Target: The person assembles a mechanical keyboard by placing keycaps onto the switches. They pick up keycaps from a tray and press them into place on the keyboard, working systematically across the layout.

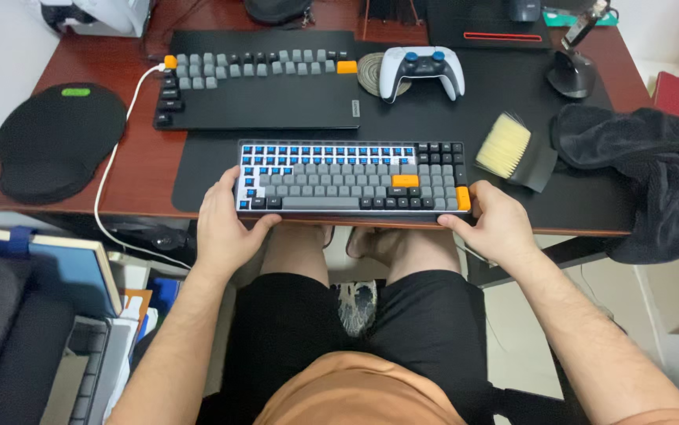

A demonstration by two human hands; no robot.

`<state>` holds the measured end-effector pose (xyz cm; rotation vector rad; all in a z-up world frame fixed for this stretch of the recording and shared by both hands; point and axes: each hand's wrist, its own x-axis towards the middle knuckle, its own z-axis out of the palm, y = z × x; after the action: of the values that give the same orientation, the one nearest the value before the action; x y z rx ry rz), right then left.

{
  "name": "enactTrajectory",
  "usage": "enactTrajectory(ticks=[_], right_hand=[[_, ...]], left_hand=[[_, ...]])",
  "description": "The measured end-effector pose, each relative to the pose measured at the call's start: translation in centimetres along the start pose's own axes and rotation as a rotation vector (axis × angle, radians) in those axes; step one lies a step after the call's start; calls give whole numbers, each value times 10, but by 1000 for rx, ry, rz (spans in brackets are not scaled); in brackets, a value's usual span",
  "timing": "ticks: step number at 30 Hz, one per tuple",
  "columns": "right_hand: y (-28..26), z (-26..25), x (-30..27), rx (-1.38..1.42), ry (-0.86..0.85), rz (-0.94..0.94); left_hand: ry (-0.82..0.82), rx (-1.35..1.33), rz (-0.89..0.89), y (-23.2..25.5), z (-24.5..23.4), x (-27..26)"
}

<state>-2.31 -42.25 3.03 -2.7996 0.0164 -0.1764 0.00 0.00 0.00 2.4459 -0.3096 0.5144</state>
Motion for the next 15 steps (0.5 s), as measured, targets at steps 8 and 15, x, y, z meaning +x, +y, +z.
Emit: enactTrajectory(ticks=[8,15], right_hand=[[-7,-4,1,81,43,-9],[6,2,-6,179,103,-193]], left_hand=[[58,-28,17,5,-2,3],[24,60,-20,19,-5,11]])
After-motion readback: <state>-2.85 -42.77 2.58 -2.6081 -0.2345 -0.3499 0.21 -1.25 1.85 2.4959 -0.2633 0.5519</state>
